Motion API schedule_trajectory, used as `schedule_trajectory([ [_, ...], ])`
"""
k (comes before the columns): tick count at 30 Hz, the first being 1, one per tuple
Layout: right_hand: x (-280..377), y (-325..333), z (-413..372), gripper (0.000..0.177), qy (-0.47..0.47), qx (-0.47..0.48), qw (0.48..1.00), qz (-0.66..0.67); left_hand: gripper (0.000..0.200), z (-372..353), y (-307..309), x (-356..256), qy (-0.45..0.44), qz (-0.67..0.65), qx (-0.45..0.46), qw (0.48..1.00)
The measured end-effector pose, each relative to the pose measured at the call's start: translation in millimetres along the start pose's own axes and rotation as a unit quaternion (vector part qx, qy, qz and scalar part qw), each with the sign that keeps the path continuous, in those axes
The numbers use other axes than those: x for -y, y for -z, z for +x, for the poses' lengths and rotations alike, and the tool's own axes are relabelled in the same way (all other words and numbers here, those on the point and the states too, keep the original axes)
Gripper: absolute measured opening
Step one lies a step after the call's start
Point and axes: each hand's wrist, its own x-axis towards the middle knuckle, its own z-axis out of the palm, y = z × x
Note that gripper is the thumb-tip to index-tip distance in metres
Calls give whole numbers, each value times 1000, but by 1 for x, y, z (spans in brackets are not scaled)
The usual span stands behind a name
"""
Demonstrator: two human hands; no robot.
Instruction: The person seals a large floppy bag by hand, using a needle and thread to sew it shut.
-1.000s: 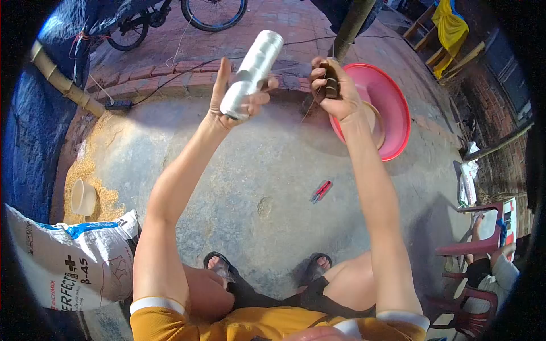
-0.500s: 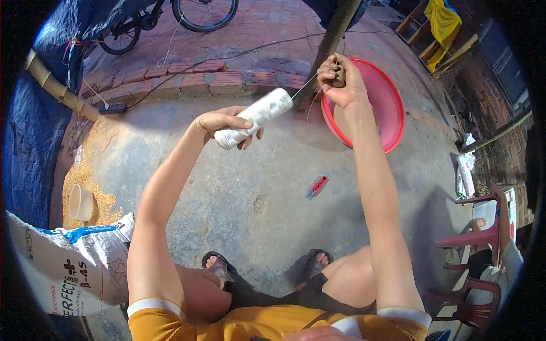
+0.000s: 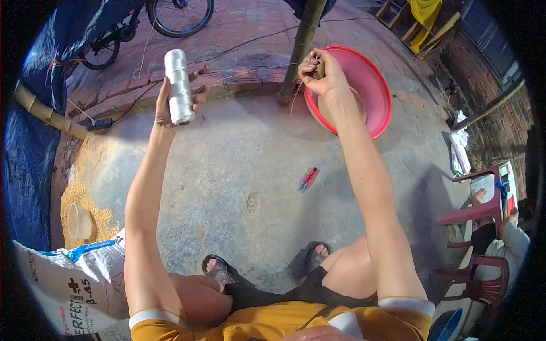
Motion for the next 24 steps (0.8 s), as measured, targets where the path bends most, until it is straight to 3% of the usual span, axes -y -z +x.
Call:
schedule_trajectory([
  [1,0,0,0,16,-4,-7,1000,11,64,-3,4,-1,3,-1,2,1000],
  [3,0,-1,0,16,0,-12,1000,18,64,-13,7,3,-33,138,-95,985],
  [4,0,-3,-1,16,8,-10,1000,19,64,-14,9,3,-29,137,-92,986],
  [7,4,-3,-5,15,15,11,999,32,55,-12,6,5,35,120,-208,970],
  [9,5,-3,-6,15,24,12,999,27,49,-10,4,7,35,82,-196,977],
  [11,9,-3,-8,16,36,6,999,25,45,-7,9,2,-57,55,-254,964],
  [13,14,0,-7,18,70,-30,997,7,41,-2,21,-7,-114,-6,-219,969],
  [15,25,6,-3,18,85,-34,996,22,36,2,20,-15,-196,-82,-359,909],
  [17,37,16,-1,19,99,-36,994,35,36,-4,54,-33,-188,-131,-335,914],
  [19,48,23,-2,18,137,-49,987,61,34,-7,63,-39,-242,-125,-431,860],
  [24,77,40,-8,17,193,-104,974,57,30,-37,93,-61,-185,-97,-486,848],
])
